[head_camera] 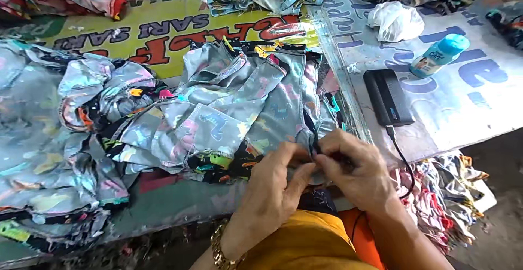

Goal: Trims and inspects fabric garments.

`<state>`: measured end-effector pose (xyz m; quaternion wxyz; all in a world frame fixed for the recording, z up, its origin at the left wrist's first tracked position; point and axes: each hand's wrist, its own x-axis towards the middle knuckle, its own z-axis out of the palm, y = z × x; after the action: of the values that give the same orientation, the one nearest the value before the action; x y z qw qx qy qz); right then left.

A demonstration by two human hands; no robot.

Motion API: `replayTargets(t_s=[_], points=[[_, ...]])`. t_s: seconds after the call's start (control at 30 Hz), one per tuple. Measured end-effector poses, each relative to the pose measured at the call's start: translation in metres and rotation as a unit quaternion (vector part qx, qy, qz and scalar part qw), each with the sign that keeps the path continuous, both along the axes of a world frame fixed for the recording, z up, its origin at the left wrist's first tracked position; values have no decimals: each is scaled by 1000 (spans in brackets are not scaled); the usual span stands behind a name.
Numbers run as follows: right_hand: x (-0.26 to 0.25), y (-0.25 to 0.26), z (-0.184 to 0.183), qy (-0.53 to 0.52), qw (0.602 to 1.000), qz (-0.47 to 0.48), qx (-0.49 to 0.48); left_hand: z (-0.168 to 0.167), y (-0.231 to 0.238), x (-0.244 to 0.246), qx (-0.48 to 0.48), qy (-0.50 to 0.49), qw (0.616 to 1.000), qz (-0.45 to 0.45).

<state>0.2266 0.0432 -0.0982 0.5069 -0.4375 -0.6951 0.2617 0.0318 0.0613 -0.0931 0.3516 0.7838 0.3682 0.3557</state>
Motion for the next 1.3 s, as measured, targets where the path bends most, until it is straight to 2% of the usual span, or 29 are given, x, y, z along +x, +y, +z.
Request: replayTargets(t_s=[0.07,0.13,0.17,0.23,0.3,0.47,0.57,0.67,0.77,0.83,0.9,0.97,1.03,1.1,1.13,1.2,1.27,1.3], points=[[-6,-5,-3,26,999,31,-13,0,0,5,-32,-58,998,16],[-7,-5,-6,117,990,46,-56,-2,1,5,-41,-79,996,24],[-5,-4,-7,168,982,40,-72,-3,2,4,-45,-87,995,24],[5,-2,-8,205,977,4,-62,-3,3,0,-61,-97,993,27],[12,0,-5,173,984,-33,-40,-2,2,-2,-65,-115,991,26],[-2,1,0,-38,996,-47,-65,-3,1,3,-35,-215,975,30],[-6,2,-2,-91,994,-62,-27,-4,2,-4,29,-251,967,41],[10,0,-1,-106,991,-56,60,-3,0,-29,147,-171,974,17],[24,-8,0,-224,965,-48,127,-10,-9,-47,227,16,973,-32],[27,-14,-5,-318,941,-21,117,-19,-13,-49,248,139,958,-46],[27,-17,-11,-371,925,-3,83,-26,-17,-45,233,158,959,-25],[31,-21,-8,-375,925,2,54,-25,-21,-34,212,136,968,26],[34,-22,-1,-374,927,4,33,-24,-23,-20,221,161,959,77],[33,-21,6,-335,941,-11,39,-23,-22,-9,245,210,941,98],[30,-20,10,-281,958,-15,45,-23,-21,-6,249,225,937,98],[21,-17,17,-114,993,27,30,-23,-20,-3,246,219,939,94],[7,-10,13,43,994,97,-16,-24,-20,-4,256,209,939,89],[1,-4,7,77,989,115,-51,-25,-20,-4,269,208,936,88]])
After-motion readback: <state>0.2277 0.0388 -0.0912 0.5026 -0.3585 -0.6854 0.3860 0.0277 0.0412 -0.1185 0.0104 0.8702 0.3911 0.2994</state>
